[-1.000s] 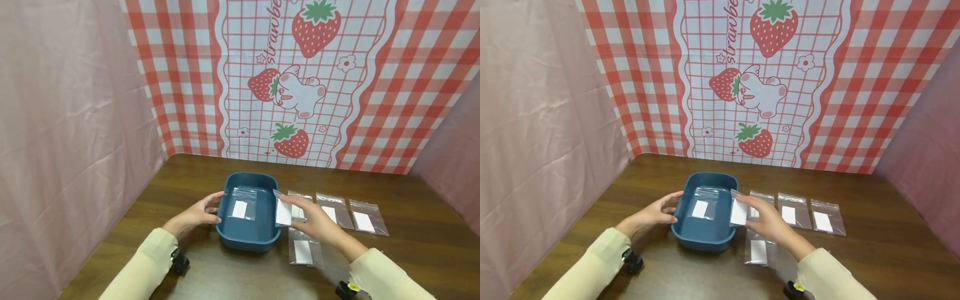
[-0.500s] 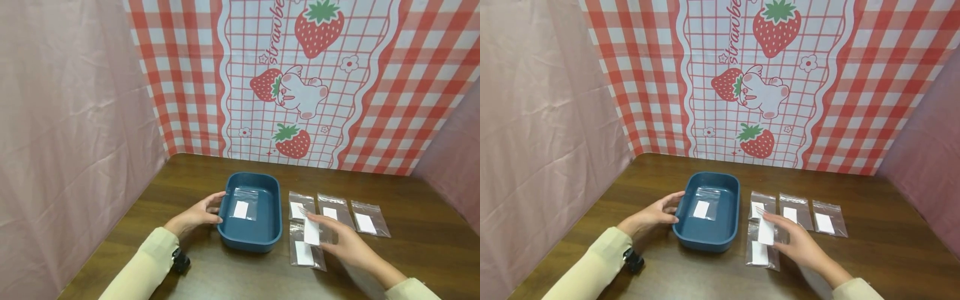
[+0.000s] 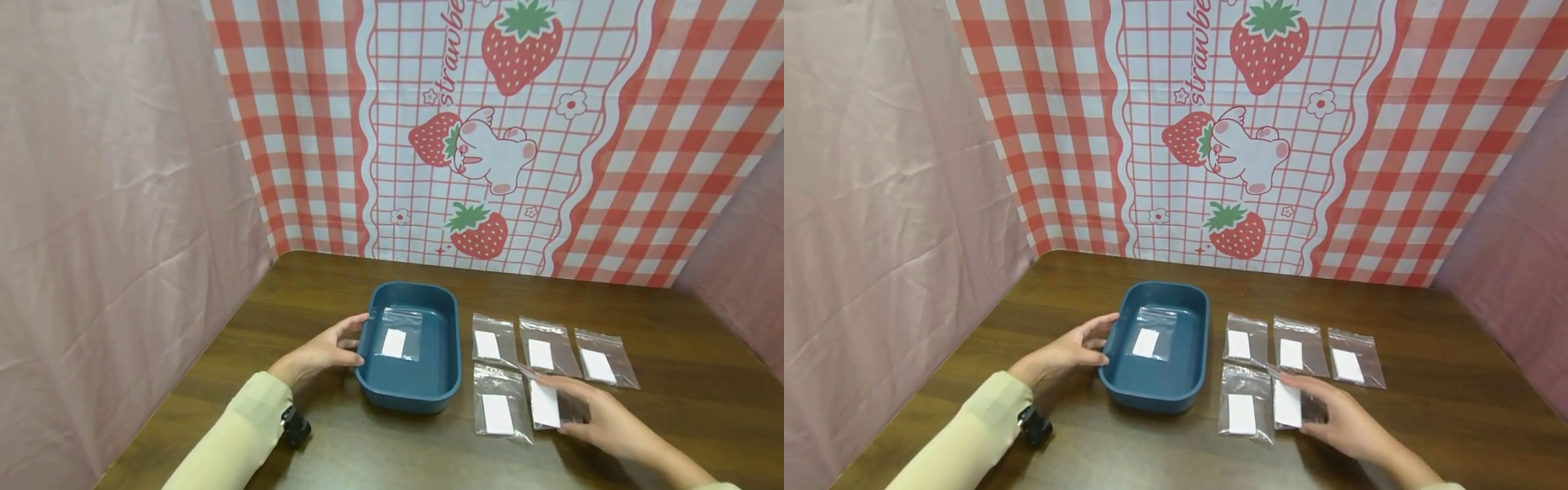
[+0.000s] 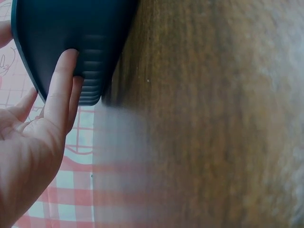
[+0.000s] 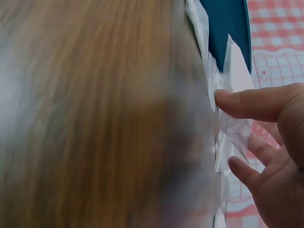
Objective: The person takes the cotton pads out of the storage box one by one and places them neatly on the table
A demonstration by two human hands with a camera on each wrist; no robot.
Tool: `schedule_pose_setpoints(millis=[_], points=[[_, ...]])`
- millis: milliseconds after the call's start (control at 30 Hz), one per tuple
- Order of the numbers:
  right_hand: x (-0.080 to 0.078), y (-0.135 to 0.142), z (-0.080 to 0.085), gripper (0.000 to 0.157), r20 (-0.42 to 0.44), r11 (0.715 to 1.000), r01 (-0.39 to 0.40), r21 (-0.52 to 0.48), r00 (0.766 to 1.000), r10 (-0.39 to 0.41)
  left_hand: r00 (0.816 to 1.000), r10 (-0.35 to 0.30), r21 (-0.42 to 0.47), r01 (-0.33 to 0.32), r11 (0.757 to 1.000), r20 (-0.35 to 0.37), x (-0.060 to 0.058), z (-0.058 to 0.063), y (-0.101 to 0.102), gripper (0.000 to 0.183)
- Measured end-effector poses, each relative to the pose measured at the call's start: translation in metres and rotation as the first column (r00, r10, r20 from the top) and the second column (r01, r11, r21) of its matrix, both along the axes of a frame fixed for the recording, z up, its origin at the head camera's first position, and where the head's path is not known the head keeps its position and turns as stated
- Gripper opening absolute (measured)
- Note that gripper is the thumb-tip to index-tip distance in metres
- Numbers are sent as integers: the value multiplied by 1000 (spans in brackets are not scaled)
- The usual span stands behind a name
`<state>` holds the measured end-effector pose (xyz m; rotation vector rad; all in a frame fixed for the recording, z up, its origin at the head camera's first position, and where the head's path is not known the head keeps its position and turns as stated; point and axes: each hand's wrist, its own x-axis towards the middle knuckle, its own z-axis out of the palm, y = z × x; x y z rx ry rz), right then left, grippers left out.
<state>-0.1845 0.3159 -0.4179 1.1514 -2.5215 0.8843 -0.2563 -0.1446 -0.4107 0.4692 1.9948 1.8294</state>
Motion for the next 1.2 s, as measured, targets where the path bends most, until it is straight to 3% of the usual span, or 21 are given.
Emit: schedule_pose_setpoints(millis=[233,467,767,1200], points=[[0,16,-8,74,39,1000,-10,23,999,9,1000,-2,-24,1,1000,-3,-1,0,-1,82],[0,23,-10,68,129,996,-72,58,990,64,1000,3,-35,-3,999,-3,-2,1,-1,81],[-2,24,-16,70,88,990,-120,68,990,114,1000,-9,-32,8,999,-19,-2,1,-1,82],[5,23,-13,71,79,997,-42,65,996,36,1000,-11,-30,11,999,-24,0,1,0,82]])
